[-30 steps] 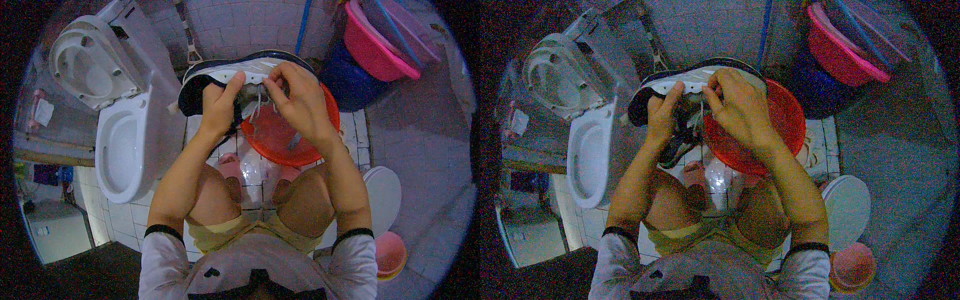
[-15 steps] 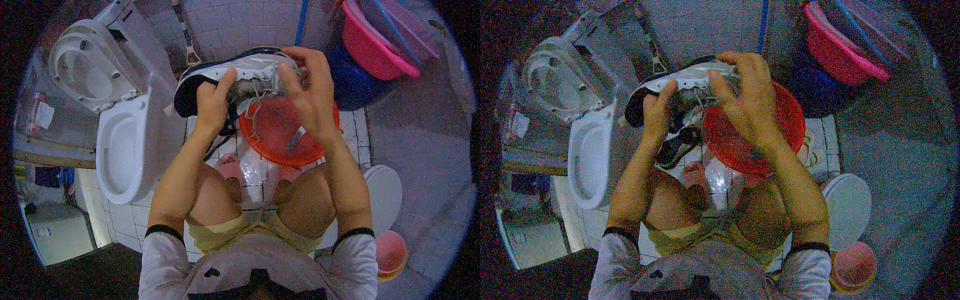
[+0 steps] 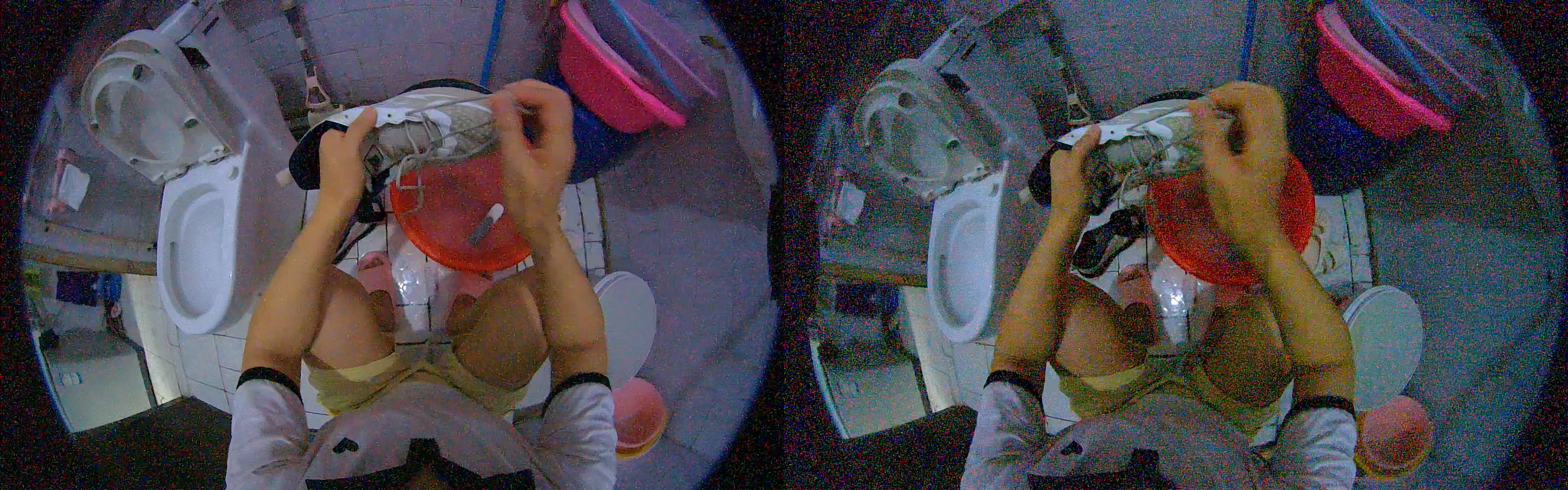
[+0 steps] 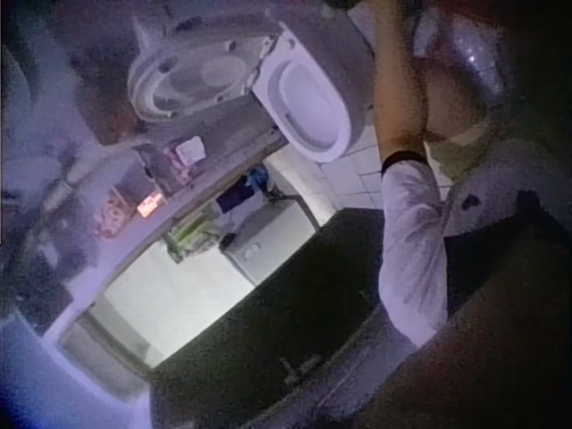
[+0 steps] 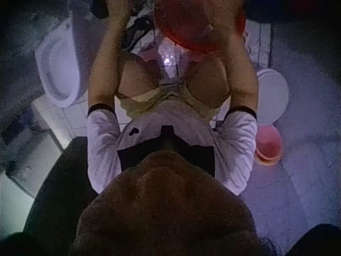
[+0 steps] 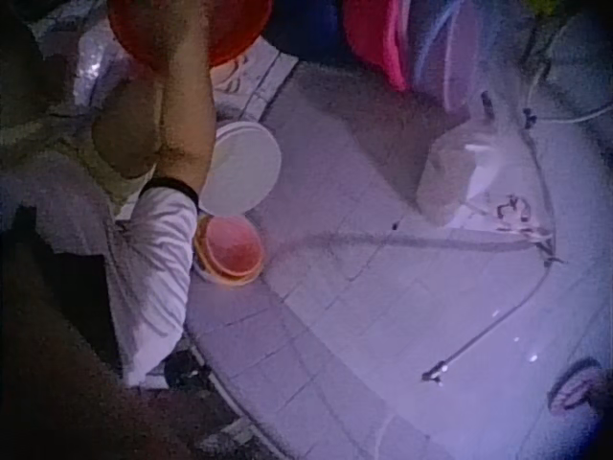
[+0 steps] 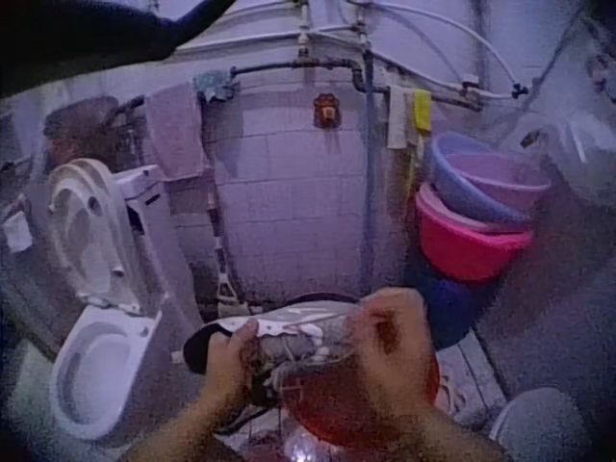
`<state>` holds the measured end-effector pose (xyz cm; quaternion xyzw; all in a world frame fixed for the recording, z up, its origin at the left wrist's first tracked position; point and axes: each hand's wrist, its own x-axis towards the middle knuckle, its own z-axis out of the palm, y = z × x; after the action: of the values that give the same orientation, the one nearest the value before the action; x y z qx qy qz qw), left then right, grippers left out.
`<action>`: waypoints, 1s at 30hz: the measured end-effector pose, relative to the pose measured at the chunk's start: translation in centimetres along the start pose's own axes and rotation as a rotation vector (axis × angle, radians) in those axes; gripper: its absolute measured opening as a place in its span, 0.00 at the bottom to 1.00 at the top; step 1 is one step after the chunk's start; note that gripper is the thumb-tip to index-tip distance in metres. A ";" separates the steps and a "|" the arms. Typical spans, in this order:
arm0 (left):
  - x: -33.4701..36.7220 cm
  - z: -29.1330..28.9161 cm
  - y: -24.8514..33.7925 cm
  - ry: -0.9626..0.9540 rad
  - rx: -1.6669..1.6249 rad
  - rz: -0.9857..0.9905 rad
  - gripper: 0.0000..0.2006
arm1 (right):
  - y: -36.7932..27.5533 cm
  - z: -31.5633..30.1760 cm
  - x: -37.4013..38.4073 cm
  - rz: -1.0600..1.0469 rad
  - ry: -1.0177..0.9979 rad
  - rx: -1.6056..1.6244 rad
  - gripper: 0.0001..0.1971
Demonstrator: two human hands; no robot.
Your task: The person scrubs a white slide sandal with a toothbrush in a red basin of water. They then pick up a white sneaker, remove the insole, and proceed to untie the laces while holding the shoe over the basin.
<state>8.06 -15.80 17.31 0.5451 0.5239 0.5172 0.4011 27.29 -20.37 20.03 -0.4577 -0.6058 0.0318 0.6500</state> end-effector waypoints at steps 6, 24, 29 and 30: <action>0.6 -0.7 -0.4 0.025 -0.034 -0.002 0.19 | 1.6 -0.2 0.1 0.413 -0.245 0.584 0.09; 2.1 -1.1 -2.3 0.086 -0.111 -0.016 0.23 | -0.7 -0.7 0.2 0.295 0.126 0.478 0.05; 1.2 -0.8 -1.3 0.179 0.126 0.089 0.21 | 0.8 -1.5 1.2 0.303 0.515 0.538 0.09; 1.5 -1.0 -1.6 0.171 0.027 0.044 0.21 | 0.7 -2.1 1.6 0.298 0.536 0.537 0.09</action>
<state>6.68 -14.21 16.07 0.5157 0.5510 0.5633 0.3364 29.78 -20.13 21.14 -0.3467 -0.3123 0.1621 0.8695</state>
